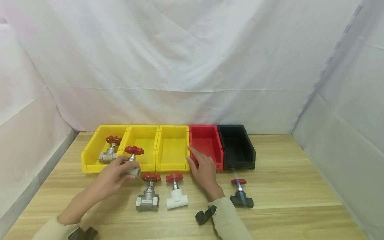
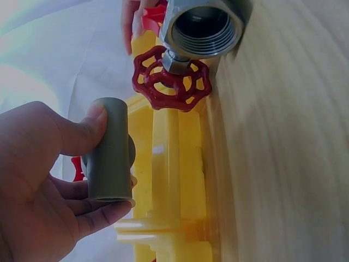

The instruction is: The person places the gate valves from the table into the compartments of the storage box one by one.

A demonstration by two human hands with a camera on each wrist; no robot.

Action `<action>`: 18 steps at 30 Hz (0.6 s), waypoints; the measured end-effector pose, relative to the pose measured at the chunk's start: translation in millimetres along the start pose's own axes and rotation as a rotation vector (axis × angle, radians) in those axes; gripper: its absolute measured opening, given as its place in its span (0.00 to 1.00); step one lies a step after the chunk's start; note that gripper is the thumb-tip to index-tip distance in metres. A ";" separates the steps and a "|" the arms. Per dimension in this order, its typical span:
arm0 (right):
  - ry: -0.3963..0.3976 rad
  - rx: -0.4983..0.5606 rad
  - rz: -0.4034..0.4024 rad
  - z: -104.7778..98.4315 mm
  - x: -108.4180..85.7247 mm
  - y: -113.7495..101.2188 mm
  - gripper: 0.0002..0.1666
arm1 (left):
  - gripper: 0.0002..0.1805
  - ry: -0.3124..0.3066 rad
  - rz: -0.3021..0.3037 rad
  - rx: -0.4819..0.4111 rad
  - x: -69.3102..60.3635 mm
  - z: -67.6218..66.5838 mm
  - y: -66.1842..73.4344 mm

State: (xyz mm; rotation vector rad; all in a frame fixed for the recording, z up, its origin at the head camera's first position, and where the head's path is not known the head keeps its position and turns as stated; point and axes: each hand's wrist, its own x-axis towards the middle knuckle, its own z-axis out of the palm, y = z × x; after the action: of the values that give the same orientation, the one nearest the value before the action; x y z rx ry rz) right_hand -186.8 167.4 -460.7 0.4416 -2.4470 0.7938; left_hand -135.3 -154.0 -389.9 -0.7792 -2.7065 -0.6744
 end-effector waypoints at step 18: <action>0.013 0.000 0.006 -0.4 0.5 -1.2 0.33 | 0.11 0.026 -0.026 -0.054 48.2 13.8 -8.4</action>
State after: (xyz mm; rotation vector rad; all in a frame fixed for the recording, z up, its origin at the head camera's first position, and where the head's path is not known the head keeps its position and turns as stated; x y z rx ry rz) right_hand -186.5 166.6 -459.7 0.4274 -2.4372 0.7969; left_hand -181.2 -132.3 -388.0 -0.7444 -2.6895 -0.7614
